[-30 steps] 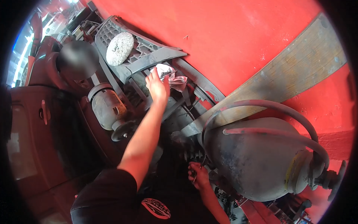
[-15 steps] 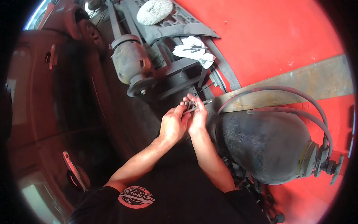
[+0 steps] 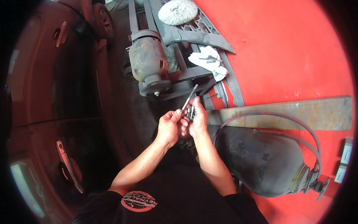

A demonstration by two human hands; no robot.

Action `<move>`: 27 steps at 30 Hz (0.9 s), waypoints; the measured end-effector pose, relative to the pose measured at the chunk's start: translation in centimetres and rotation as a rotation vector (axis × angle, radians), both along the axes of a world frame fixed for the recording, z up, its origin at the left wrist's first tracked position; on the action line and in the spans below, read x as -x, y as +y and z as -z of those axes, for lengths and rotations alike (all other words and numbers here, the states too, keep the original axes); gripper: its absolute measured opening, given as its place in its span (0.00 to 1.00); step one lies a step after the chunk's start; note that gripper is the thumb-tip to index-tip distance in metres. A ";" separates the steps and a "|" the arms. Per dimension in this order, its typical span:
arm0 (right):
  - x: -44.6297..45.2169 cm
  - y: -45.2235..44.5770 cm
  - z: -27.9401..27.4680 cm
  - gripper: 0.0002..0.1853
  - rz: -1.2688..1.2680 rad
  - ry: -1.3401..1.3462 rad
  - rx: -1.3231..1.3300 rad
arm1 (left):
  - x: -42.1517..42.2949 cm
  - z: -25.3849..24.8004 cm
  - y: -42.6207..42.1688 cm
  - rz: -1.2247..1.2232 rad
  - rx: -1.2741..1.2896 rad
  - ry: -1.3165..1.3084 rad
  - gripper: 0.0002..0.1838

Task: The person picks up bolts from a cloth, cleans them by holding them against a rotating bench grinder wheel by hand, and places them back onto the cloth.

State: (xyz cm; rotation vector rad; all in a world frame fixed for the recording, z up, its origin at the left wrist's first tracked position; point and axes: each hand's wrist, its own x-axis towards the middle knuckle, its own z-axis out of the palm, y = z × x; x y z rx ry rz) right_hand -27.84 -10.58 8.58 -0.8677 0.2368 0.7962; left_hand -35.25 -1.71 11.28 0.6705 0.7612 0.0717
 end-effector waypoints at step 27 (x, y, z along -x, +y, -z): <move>-0.6 3.8 0.3 0.09 -0.502 -0.414 0.644 | 2.1 4.2 1.0 0.121 -0.904 0.205 0.11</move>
